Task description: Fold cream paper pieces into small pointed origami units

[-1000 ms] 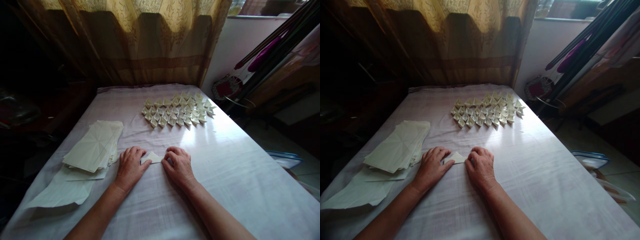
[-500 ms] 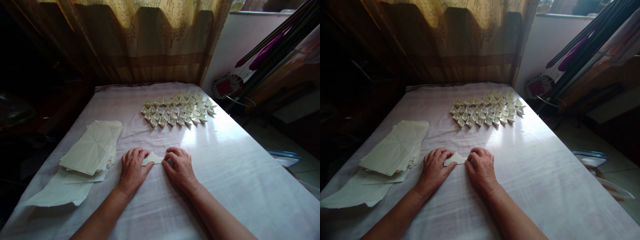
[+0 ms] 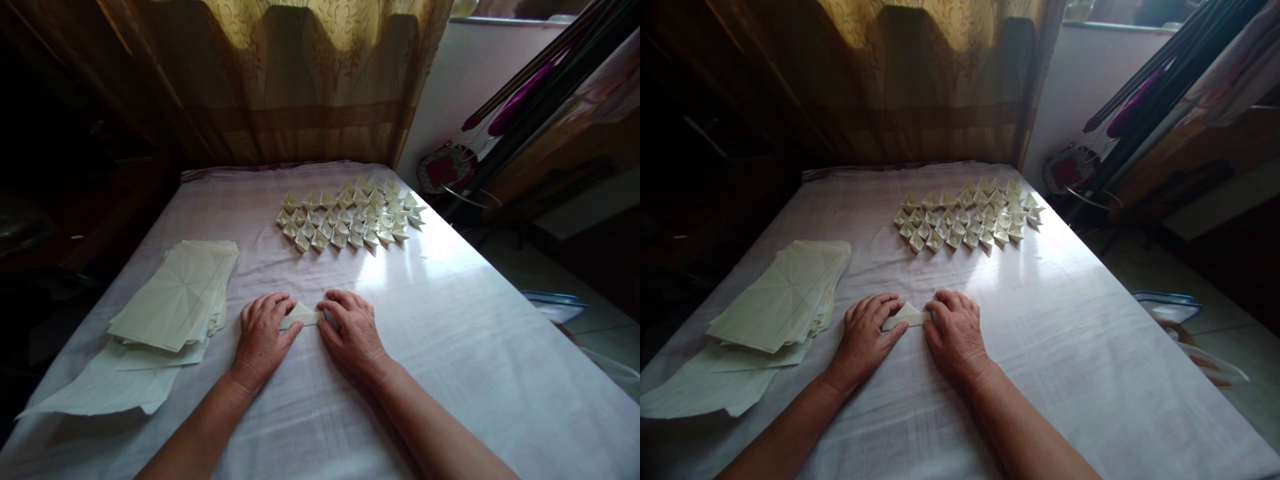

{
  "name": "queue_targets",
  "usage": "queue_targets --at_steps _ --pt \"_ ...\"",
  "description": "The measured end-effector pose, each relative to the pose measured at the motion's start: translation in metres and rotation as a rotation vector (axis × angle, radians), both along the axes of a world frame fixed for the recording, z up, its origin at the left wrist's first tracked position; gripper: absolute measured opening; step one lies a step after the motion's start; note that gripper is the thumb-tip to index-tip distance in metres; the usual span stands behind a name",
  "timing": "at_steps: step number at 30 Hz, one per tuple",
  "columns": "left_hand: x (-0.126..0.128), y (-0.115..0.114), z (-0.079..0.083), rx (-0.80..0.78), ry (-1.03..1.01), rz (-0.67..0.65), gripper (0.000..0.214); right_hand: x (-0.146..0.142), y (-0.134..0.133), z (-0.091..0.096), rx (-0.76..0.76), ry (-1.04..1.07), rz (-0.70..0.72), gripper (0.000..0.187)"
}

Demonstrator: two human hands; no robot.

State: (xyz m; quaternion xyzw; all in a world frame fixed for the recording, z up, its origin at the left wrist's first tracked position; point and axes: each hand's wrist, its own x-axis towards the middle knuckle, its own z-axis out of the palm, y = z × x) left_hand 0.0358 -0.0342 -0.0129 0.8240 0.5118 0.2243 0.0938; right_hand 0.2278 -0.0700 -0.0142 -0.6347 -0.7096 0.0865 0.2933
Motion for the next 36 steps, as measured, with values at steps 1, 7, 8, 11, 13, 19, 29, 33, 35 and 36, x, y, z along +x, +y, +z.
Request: queue_targets --at_steps 1,7,8,11,13,19,29,33,35,36 --pt "0.000 0.000 0.001 -0.007 -0.012 -0.004 0.026 0.000 0.000 0.000 0.004 0.003 0.003 0.021" --pt "0.000 -0.001 0.004 0.012 -0.086 -0.020 0.020 0.000 0.001 -0.004 0.073 0.002 0.025 0.030" --pt "-0.001 -0.001 0.004 0.030 -0.096 -0.032 0.017 0.001 0.001 -0.004 0.088 -0.001 0.033 0.030" --pt "-0.002 -0.002 0.007 0.076 -0.113 -0.086 0.017 0.002 0.001 -0.005 0.115 -0.009 0.058 0.018" --pt "-0.002 -0.002 0.008 0.092 -0.109 -0.110 0.019 0.002 0.001 -0.005 0.129 -0.012 0.062 0.013" --pt "-0.003 0.000 0.010 0.076 -0.085 -0.110 0.019 0.003 0.000 0.001 0.212 -0.005 0.088 0.017" --pt "-0.008 0.003 0.005 0.080 -0.141 -0.170 0.017 0.009 0.001 0.002 0.172 -0.104 0.169 0.018" --pt "-0.006 0.000 0.008 0.226 -0.054 -0.132 0.019 0.008 0.003 0.003 0.215 -0.137 0.153 0.014" --pt "-0.004 -0.005 0.011 0.321 0.013 -0.115 0.026 0.005 0.003 0.004 0.237 -0.176 0.157 0.015" --pt "-0.002 -0.009 0.013 0.348 0.044 -0.131 0.030 0.004 0.003 0.004 0.255 -0.192 0.162 0.015"
